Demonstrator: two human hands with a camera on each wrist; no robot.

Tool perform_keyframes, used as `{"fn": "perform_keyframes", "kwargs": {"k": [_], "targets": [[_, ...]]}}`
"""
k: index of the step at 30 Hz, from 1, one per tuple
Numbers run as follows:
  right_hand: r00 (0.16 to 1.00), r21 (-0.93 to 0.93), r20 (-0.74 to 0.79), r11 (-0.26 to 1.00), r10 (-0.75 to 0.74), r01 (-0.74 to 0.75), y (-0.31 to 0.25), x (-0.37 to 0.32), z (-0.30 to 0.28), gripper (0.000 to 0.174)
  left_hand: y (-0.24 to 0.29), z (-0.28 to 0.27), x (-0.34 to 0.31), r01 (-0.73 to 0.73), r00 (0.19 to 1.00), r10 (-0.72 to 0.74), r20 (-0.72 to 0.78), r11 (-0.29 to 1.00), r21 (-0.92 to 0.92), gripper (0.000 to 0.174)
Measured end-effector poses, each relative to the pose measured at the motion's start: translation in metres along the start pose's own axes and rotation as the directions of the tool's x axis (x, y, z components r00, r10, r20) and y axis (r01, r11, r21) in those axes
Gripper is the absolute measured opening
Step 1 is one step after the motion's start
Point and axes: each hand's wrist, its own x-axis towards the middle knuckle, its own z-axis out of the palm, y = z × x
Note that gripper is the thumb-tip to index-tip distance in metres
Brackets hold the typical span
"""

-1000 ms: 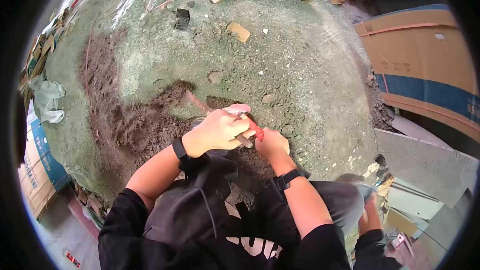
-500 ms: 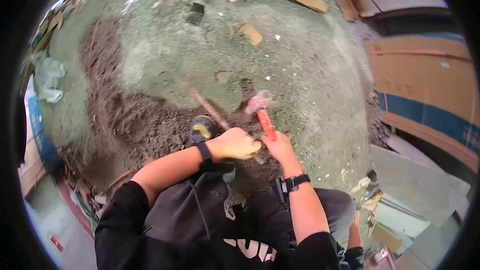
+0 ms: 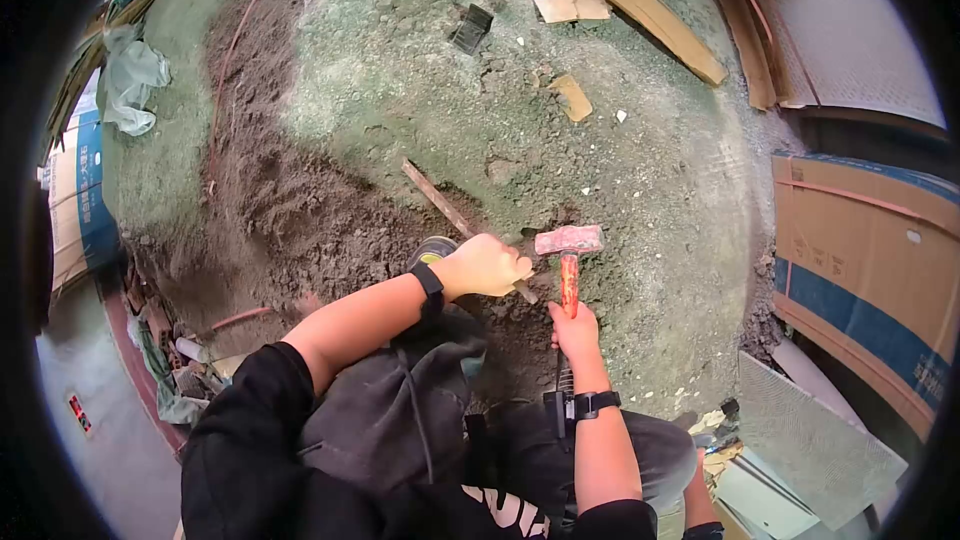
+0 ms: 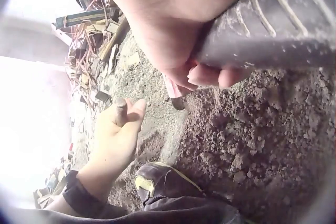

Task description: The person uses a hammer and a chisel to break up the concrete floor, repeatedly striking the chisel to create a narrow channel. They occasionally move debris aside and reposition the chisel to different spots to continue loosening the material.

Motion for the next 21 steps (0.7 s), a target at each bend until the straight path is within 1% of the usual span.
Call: {"fn": "perform_keyframes", "kwargs": {"k": [1, 4, 5, 6, 7, 8, 9, 10, 11, 12, 13, 14, 15, 17, 18, 19, 20, 21], "targets": [[1.0, -0.032, -0.007, 0.999, -0.016, 0.015, -0.001, 0.001, 0.0, 0.024, -0.003, -0.005, 0.004, 0.001, 1.0, -0.001, 0.0, 1.0, -0.002, 0.015], [0.999, -0.07, 0.005, 0.997, -0.042, 0.042, 0.0, 0.004, -0.003, 0.024, -0.01, -0.008, 0.014, -0.071, 0.99, 0.078, 0.117, 0.995, -0.07, 0.018], [0.999, -0.073, 0.001, 0.996, -0.046, 0.046, -0.005, 0.003, -0.003, 0.024, -0.011, -0.003, 0.014, -0.073, 0.991, 0.08, 0.111, 0.995, -0.069, 0.018], [0.999, -0.126, -0.008, 0.991, -0.041, 0.039, -0.009, 0.002, -0.002, 0.021, -0.011, 0.004, 0.012, -0.107, 0.978, 0.115, 0.176, 0.993, -0.051, 0.018], [0.999, -0.181, -0.014, 0.983, -0.034, 0.031, -0.012, 0.001, -0.001, 0.018, -0.01, 0.011, 0.008, -0.14, 0.959, 0.144, 0.242, 0.99, -0.036, 0.018], [0.999, -0.184, -0.012, 0.982, -0.036, 0.033, -0.011, 0.004, -0.001, 0.018, -0.007, 0.012, -0.001, -0.147, 0.938, 0.151, 0.311, 0.988, -0.036, 0.018], [1.0, -0.147, -0.02, 0.989, -0.019, 0.016, -0.008, 0.008, -0.001, 0.018, -0.008, 0.011, -0.011, -0.269, 0.871, 0.282, 0.403, 0.959, -0.089, 0.016], [1.0, -0.11, -0.025, 0.994, -0.001, -0.002, -0.006, 0.01, -0.001, 0.017, -0.008, 0.012, -0.017, -0.267, 0.893, 0.285, 0.348, 0.958, -0.099, 0.016], [1.0, -0.114, -0.019, 0.993, -0.001, -0.001, -0.008, 0.006, -0.001, 0.017, -0.006, 0.012, -0.023, -0.266, 0.912, 0.286, 0.292, 0.958, -0.109, 0.016], [0.998, -0.216, -0.032, 0.975, -0.059, 0.05, -0.011, 0.002, -0.002, 0.017, -0.002, 0.012, -0.027, -0.258, 0.916, 0.278, 0.29, 0.96, -0.106, 0.016], [0.992, -0.32, -0.038, 0.942, -0.123, 0.105, -0.016, -0.002, -0.003, 0.017, 0.002, 0.013, -0.028, -0.238, 0.935, 0.257, 0.243, 0.965, -0.107, 0.016], [0.988, -0.339, -0.07, 0.935, -0.14, 0.108, -0.02, -0.007, 0.0, 0.022, 0.006, 0.013, -0.029, -0.214, 0.954, 0.232, 0.189, 0.971, -0.109, 0.017], [0.987, -0.357, -0.059, 0.926, -0.15, 0.119, -0.02, -0.006, 0.002, 0.022, 0.008, 0.013, -0.03, -0.242, 0.953, 0.259, 0.158, 0.963, -0.117, 0.016], [0.929, -0.421, -0.083, 0.857, -0.362, 0.296, -0.017, -0.006, 0.003, 0.021, 0.015, 0.012, -0.034, -0.21, 0.97, 0.222, 0.097, 0.97, -0.121, 0.016], [0.918, -0.39, -0.062, 0.856, -0.392, 0.339, -0.037, -0.016, 0.007, 0.021, 0.022, 0.004, -0.036, -0.193, 0.975, 0.205, 0.081, 0.973, -0.129, 0.016], [0.918, -0.407, -0.049, 0.848, -0.393, 0.341, -0.061, -0.026, 0.01, 0.021, 0.029, -0.005, -0.038, -0.224, 0.964, 0.246, 0.096, 0.954, -0.198, 0.016], [0.857, -0.445, 0.001, 0.768, -0.515, 0.461, -0.094, -0.04, 0.015, 0.021, 0.036, -0.015, -0.04, -0.254, 0.951, 0.29, 0.108, 0.93, -0.265, 0.017], [0.777, -0.472, 0.058, 0.669, -0.626, 0.574, -0.126, -0.053, 0.022, 0.021, 0.047, -0.023, -0.041, -0.301, 0.933, 0.34, 0.116, 0.916, -0.264, 0.018]]}}
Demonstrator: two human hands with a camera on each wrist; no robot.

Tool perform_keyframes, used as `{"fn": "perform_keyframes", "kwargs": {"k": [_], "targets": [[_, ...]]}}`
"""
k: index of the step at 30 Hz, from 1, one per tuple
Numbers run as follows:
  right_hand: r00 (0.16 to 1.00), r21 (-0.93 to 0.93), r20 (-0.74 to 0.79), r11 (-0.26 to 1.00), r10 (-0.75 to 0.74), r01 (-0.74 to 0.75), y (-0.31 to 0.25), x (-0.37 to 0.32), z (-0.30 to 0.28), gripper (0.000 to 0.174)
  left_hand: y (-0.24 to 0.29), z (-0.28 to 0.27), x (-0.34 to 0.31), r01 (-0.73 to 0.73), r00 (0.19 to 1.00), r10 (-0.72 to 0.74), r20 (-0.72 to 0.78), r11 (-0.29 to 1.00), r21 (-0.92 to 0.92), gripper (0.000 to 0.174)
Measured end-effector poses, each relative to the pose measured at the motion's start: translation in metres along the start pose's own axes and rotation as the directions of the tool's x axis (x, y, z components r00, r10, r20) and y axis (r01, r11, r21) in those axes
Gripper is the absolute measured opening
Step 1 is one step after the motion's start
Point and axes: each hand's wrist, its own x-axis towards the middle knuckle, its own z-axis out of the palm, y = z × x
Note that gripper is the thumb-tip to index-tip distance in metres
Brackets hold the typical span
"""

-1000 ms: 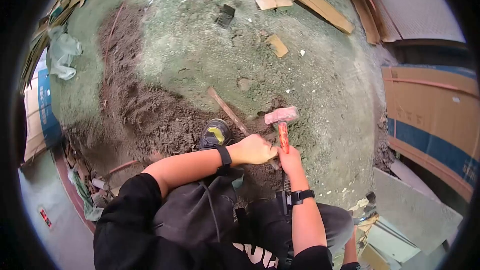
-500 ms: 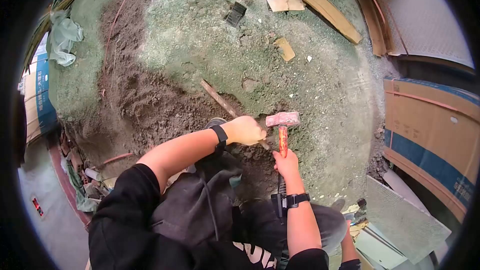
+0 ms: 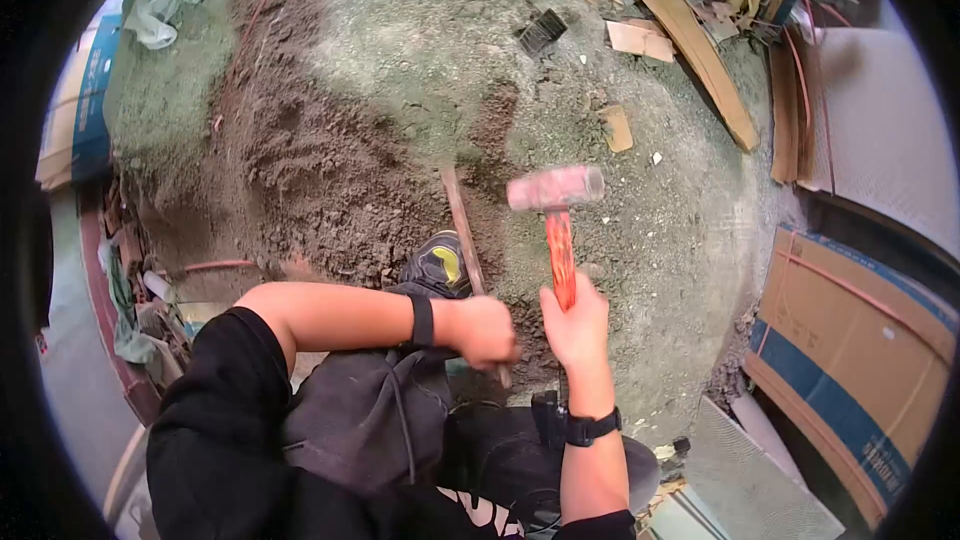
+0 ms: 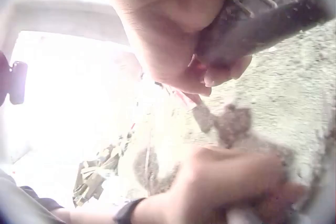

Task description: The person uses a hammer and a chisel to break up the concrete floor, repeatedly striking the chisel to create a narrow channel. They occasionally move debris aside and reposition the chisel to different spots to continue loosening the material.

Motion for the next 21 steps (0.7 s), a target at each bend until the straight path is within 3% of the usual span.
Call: {"fn": "perform_keyframes", "kwargs": {"k": [2, 4, 6, 8, 9, 10, 12, 13, 14, 16, 17, 18, 20, 21], "targets": [[0.991, -0.03, 0.04, 0.991, -0.129, 0.13, -0.055, 0.023, -0.011, 0.02, 0.021, 0.009, 0.007, -0.077, 0.995, 0.079, 0.056, 0.996, -0.039, 0.016], [0.949, 0.15, 0.094, 0.947, -0.3, 0.285, -0.086, 0.051, 0.002, 0.023, 0.025, 0.029, 0.015, -0.173, 0.98, 0.181, 0.082, 0.98, -0.101, 0.015], [0.911, 0.265, 0.404, 0.964, -0.079, -0.033, -0.123, 0.068, 0.021, 0.029, 0.027, 0.027, 0.014, -0.137, 0.981, 0.155, 0.117, 0.98, -0.145, 0.015], [0.951, 0.016, 0.278, 0.991, -0.132, 0.133, -0.102, 0.097, 0.073, 0.034, 0.024, 0.035, 0.015, -0.201, 0.973, 0.211, 0.093, 0.974, -0.107, 0.015], [0.954, -0.133, 0.276, 0.978, -0.119, 0.16, -0.095, 0.102, 0.094, 0.036, 0.025, 0.026, 0.015, -0.145, 0.968, 0.175, 0.182, 0.976, -0.164, 0.016], [0.957, -0.275, 0.268, 0.943, -0.11, 0.185, -0.09, 0.108, 0.11, 0.037, 0.025, 0.022, 0.013, -0.183, 0.965, 0.199, 0.168, 0.977, -0.11, 0.016], [0.933, -0.33, 0.353, 0.923, -0.076, 0.2, -0.079, 0.106, 0.121, 0.038, 0.024, 0.027, 0.009, -0.171, 0.977, 0.184, 0.108, 0.978, -0.121, 0.015], [0.951, -0.361, 0.301, 0.914, -0.076, 0.187, -0.076, 0.103, 0.119, 0.036, 0.021, 0.025, 0.009, -0.167, 0.98, 0.178, 0.093, 0.979, -0.116, 0.015], [0.948, -0.371, 0.309, 0.908, -0.078, 0.195, -0.08, 0.103, 0.11, 0.036, 0.023, 0.015, 0.007, -0.148, 0.976, 0.167, 0.138, 0.979, -0.139, 0.014], [0.889, -0.118, 0.44, 0.989, 0.129, -0.085, -0.095, 0.096, 0.085, 0.032, 0.024, 0.014, 0.004, -0.135, 0.97, 0.165, 0.177, 0.976, -0.17, 0.013], [0.889, -0.096, 0.432, 0.988, 0.152, -0.123, -0.106, 0.087, 0.072, 0.029, 0.021, 0.02, 0.005, -0.164, 0.973, 0.193, 0.129, 0.965, -0.205, 0.012], [0.891, -0.105, 0.424, 0.986, 0.162, -0.129, -0.103, 0.081, 0.065, 0.029, 0.018, 0.027, 0.006, -0.198, 0.972, 0.222, 0.08, 0.951, -0.238, 0.012], [0.939, -0.134, 0.335, 0.983, -0.077, 0.129, -0.098, 0.069, 0.049, 0.03, 0.021, 0.014, 0.007, -0.144, 0.954, 0.187, 0.233, 0.971, -0.189, 0.015], [0.946, -0.05, 0.316, 0.994, -0.075, 0.095, -0.097, 0.061, 0.043, 0.033, 0.018, 0.025, 0.012, -0.171, 0.965, 0.199, 0.173, 0.972, -0.162, 0.015]]}}
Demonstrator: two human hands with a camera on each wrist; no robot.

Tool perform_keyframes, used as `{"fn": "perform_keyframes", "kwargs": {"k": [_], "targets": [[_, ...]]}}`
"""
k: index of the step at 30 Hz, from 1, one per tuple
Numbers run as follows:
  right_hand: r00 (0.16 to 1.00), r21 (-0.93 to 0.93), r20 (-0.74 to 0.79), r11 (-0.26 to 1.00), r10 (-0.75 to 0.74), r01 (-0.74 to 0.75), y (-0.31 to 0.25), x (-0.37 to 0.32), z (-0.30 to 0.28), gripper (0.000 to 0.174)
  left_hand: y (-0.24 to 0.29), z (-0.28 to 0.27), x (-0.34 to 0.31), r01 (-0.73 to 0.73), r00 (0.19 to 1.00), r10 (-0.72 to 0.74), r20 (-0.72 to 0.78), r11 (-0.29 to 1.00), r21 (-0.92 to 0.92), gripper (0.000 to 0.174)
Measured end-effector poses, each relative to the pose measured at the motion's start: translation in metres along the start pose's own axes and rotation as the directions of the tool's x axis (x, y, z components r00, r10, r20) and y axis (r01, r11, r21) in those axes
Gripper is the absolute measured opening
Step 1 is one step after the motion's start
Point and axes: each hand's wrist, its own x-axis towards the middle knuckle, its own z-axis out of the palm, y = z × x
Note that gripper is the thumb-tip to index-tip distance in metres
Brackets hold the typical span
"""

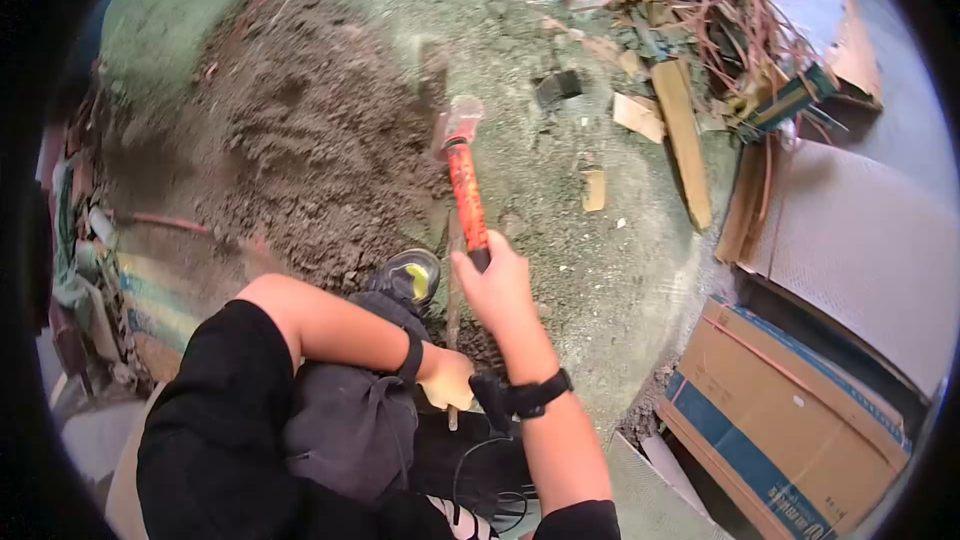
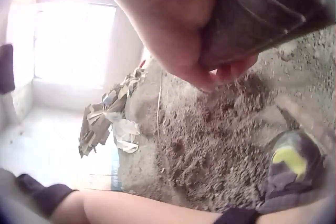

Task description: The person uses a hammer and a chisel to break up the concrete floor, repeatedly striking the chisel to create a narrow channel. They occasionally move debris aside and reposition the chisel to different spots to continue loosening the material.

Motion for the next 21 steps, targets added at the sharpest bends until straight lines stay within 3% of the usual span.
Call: {"fn": "perform_keyframes", "kwargs": {"k": [2, 3, 5, 6, 7, 8, 9, 11, 12, 13, 14, 15, 16, 17, 18, 19, 21], "targets": [[0.984, -0.051, -0.101, 0.989, -0.144, 0.14, 0.002, -0.011, 0.0, 0.037, -0.005, 0.004, 0.001, -0.028, 0.999, 0.027, -0.04, 1.0, -0.007, 0.018], [0.97, -0.061, -0.153, 0.981, -0.189, 0.182, 0.009, -0.014, 0.006, 0.036, -0.003, 0.012, 0.001, 0.084, 0.994, -0.1, -0.032, 0.939, -0.334, 0.021], [0.997, -0.044, -0.063, 0.998, -0.043, 0.041, 0.022, -0.008, 0.017, 0.038, -0.006, 0.03, 0.001, 0.161, 0.961, -0.276, 0.003, 0.552, -0.818, 0.025], [0.996, -0.003, -0.053, 0.997, -0.076, 0.076, 0.041, 0.0, 0.023, 0.036, -0.009, 0.04, 0.0, 0.134, 0.945, -0.325, 0.031, 0.299, -0.945, 0.025], [0.992, 0.01, -0.077, 0.995, -0.101, 0.102, 0.063, 0.012, 0.033, 0.033, -0.011, 0.046, 0.002, 0.139, 0.952, -0.294, 0.079, 0.188, -0.972, 0.023], [0.99, -0.025, -0.097, 0.995, -0.098, 0.096, 0.078, 0.022, 0.039, 0.03, -0.012, 0.043, 0.008, 0.328, 0.924, -0.276, 0.266, 0.211, -0.921, 0.021], [1.0, -0.029, -0.018, 1.0, 0.011, -0.011, 0.074, 0.021, 0.035, 0.027, -0.015, 0.042, 0.007, 0.459, 0.879, -0.278, 0.387, 0.281, -0.842, 0.02], [0.999, 0.046, -0.048, 0.999, 0.014, -0.011, 0.077, 0.008, 0.041, 0.027, -0.019, 0.045, 0.007, 0.612, 0.787, -0.273, 0.553, 0.455, -0.647, 0.018], [0.995, 0.03, -0.095, 0.999, 0.026, -0.024, 0.075, -0.007, 0.04, 0.027, -0.021, 0.049, 0.002, 0.269, 0.956, -0.167, 0.241, 0.828, -0.492, 0.021], [0.99, 0.004, -0.134, 0.999, 0.046, -0.046, 0.074, -0.027, 0.034, 0.027, -0.025, 0.049, 0.002, -0.131, 0.991, 0.128, -0.029, 0.977, -0.167, 0.023], [0.988, 0.031, -0.133, 0.997, 0.076, -0.072, 0.074, -0.049, 0.021, 0.027, -0.009, 0.021, 0.001, -0.025, 1.0, 0.021, -0.015, 0.925, -0.378, 0.023], [0.988, 0.052, -0.118, 0.994, 0.104, -0.098, 0.077, -0.074, 0.009, 0.028, -0.008, 0.024, 0.007, 0.033, 0.99, -0.087, -0.108, 0.902, -0.43, 0.024], [0.983, 0.058, -0.132, 0.991, 0.131, -0.124, 0.083, -0.098, 0.0, 0.029, -0.01, 0.02, 0.01, -0.003, 0.998, 0.01, 0.064, 0.994, -0.105, 0.026], [0.977, 0.063, -0.145, 0.986, 0.159, -0.151, 0.091, -0.12, -0.007, 0.029, -0.011, 0.015, 0.014, -0.108, 0.968, 0.052, 0.245, 0.97, 0.22, 0.027], [0.959, 0.096, -0.177, 0.973, 0.222, -0.208, 0.101, -0.136, -0.005, 0.031, -0.006, 0.014, 0.015, -0.091, 0.985, 0.069, 0.156, 0.986, 0.137, 0.029], [0.939, 0.127, -0.205, 0.959, 0.277, -0.255, 0.11, -0.149, 0.001, 0.033, -0.014, 0.025, 0.011, -0.014, 0.945, -0.04, 0.324, 0.987, 0.161, 0.028], [0.916, 0.134, -0.244, 0.947, 0.318, -0.293, 0.122, -0.157, 0.012, 0.035, -0.001, 0.01, 0.016, 0.017, 0.94, -0.058, 0.336, 0.992, 0.122, 0.03]]}}
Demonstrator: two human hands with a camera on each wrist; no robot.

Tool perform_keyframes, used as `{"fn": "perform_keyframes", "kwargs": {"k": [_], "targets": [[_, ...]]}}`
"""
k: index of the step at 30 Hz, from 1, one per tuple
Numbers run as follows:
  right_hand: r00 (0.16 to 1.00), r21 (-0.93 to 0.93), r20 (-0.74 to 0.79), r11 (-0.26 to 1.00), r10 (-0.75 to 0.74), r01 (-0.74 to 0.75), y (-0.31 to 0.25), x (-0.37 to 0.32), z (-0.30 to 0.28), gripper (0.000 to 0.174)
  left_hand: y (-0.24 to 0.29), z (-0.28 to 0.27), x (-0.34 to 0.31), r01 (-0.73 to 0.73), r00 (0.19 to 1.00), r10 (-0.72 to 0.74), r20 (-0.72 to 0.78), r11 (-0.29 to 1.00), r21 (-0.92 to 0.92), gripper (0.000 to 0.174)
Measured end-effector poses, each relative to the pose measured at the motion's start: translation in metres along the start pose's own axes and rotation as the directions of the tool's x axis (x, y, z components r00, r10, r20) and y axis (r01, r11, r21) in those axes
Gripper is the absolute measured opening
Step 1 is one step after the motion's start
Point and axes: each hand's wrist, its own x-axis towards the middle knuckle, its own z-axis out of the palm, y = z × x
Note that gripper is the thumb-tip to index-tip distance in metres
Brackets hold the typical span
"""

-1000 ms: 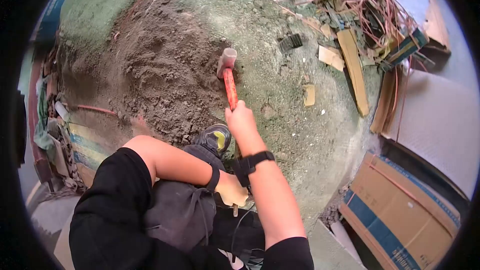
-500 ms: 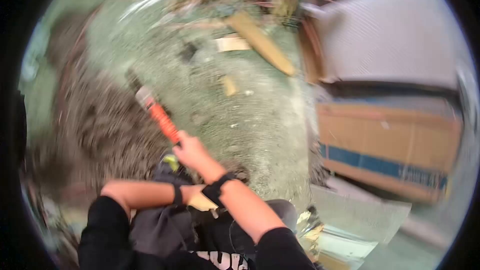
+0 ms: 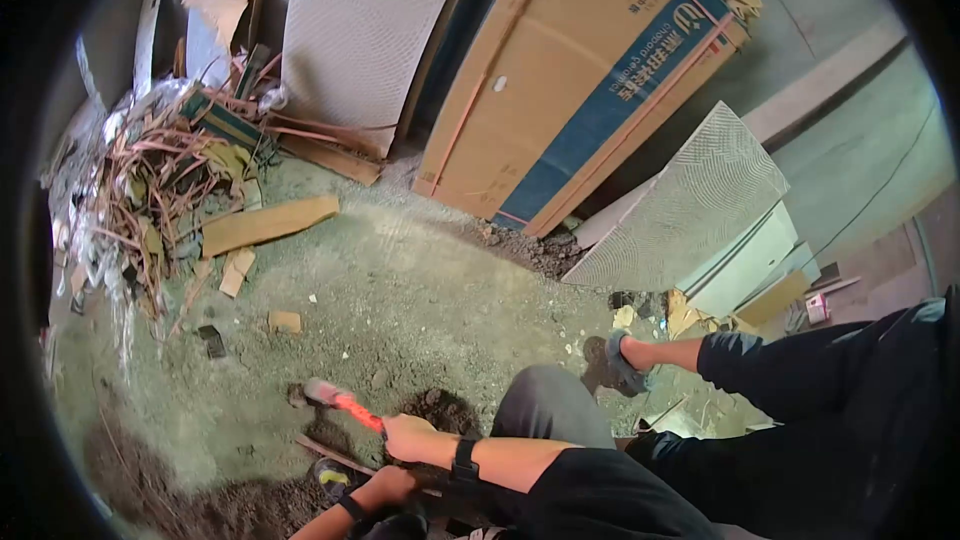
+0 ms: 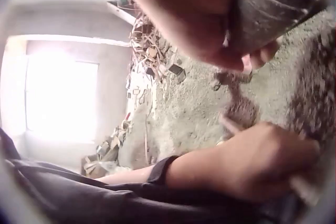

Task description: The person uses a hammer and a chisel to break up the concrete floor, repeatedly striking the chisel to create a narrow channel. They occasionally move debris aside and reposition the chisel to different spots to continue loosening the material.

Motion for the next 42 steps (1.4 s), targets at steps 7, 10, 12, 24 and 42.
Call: {"fn": "perform_keyframes", "kwargs": {"k": [7, 10, 12, 24, 42], "targets": [[0.917, 0.385, 0.19, 0.833, 0.35, -0.398, 0.041, 0.033, 0.033, 0.031, -0.036, 0.04, 0.011, 0.035, 0.994, -0.04, 0.098, 0.998, 0.052, 0.026], [0.937, 0.72, 0.179, 0.61, 0.3, -0.332, 0.058, 0.026, 0.046, 0.013, -0.013, 0.009, 0.013, 0.026, 1.0, -0.026, -0.014, 0.999, -0.029, 0.026], [0.929, 0.825, 0.301, 0.43, 0.214, -0.366, 0.073, 0.039, 0.066, 0.011, -0.017, 0.014, 0.014, -0.027, 0.998, 0.023, -0.056, 0.997, -0.077, 0.033], [0.998, 0.919, -0.052, -0.394, -0.045, 0.03, 0.032, 0.109, 0.043, 0.032, -0.01, 0.006, 0.029, -0.298, 0.839, 0.285, -0.463, 0.953, 0.046, 0.041], [0.967, 0.981, -0.19, 0.005, 0.167, 0.192, 0.035, 0.115, 0.029, 0.02, 0.021, -0.119, -0.07, 0.056, 0.804, -0.183, -0.565, 0.971, -0.233, 0.032]]}}
